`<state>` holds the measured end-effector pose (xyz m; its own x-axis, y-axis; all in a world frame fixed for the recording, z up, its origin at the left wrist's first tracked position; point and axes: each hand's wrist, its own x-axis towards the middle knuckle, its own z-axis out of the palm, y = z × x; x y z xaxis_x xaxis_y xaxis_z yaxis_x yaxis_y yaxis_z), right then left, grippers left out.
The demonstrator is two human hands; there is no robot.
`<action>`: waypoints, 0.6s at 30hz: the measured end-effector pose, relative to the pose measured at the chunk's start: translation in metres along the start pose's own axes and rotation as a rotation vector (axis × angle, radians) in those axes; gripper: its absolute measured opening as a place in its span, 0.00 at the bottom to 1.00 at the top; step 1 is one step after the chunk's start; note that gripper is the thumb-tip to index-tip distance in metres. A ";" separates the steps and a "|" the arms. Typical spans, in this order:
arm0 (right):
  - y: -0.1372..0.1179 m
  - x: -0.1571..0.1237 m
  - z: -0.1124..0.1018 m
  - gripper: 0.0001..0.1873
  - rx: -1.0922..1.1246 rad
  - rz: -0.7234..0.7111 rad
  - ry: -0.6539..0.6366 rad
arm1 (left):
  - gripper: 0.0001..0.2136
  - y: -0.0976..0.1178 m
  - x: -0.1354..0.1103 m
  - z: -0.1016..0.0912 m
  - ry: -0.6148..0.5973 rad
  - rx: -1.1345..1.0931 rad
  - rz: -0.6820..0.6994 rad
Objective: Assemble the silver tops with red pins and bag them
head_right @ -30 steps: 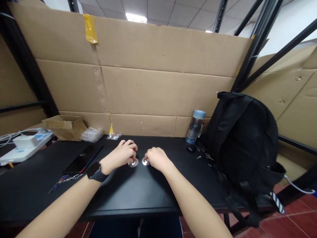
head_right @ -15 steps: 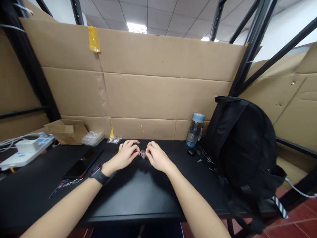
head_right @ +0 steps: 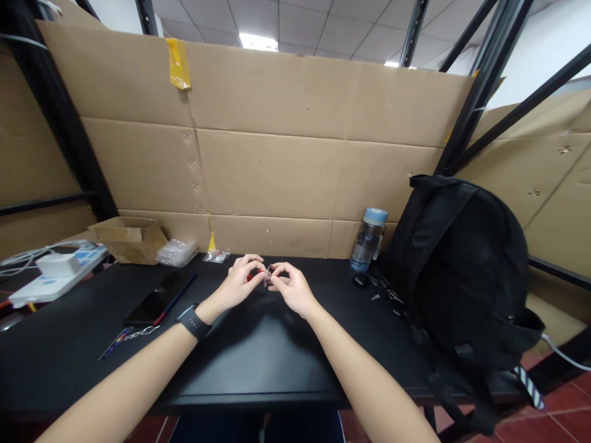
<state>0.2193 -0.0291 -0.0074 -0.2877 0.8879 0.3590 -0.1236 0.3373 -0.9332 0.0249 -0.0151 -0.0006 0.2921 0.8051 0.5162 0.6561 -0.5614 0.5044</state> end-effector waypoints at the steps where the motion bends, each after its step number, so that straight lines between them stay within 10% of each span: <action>1: -0.001 -0.001 0.000 0.17 0.036 0.019 0.004 | 0.08 -0.001 0.000 0.000 -0.009 -0.010 -0.006; 18: 0.002 -0.002 -0.001 0.29 0.049 0.131 -0.020 | 0.08 -0.002 0.000 -0.008 -0.093 0.010 0.041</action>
<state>0.2202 -0.0299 -0.0103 -0.3230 0.9168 0.2348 -0.1297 0.2029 -0.9706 0.0184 -0.0151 0.0038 0.3818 0.7961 0.4695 0.6491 -0.5926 0.4769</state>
